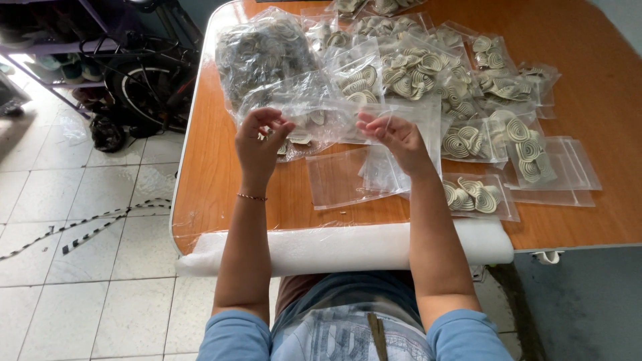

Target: The person places small spiral-shaped decorative items into clear plastic bags on a wooden table. They open bags, insert the items, and seal them, repeating the process with multiple bags.

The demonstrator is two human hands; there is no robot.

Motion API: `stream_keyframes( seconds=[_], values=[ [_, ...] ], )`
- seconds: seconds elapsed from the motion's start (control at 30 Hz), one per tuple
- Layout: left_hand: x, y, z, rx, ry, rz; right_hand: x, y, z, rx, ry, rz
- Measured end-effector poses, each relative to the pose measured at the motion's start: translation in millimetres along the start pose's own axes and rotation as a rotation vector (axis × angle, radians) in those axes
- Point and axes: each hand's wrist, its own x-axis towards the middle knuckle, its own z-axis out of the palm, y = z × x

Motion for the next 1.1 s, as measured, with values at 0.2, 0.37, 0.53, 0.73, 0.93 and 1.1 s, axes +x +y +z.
stream_keyframes(
  seconds=[0.2,0.37,0.53,0.73,0.93,1.1],
  values=[
    [-1,13,3,-0.069,0.037,-0.091,0,-1,4,0.056,0.013,0.019],
    [-3,3,4,-0.084,0.029,-0.065,-1,-10,6,-0.048,-0.022,0.001],
    [-3,-17,5,-0.017,0.038,-0.035,-3,-13,6,-0.100,-0.060,-0.029],
    [-2,-17,3,0.057,0.033,0.005,-4,-19,9,-0.090,-0.059,-0.012],
    [0,-16,2,0.084,0.025,-0.006,-5,-22,3,-0.179,-0.099,-0.014],
    [1,-1,-2,-0.022,-0.062,0.002,-4,-7,-22,-0.140,0.007,-0.032]
  ],
)
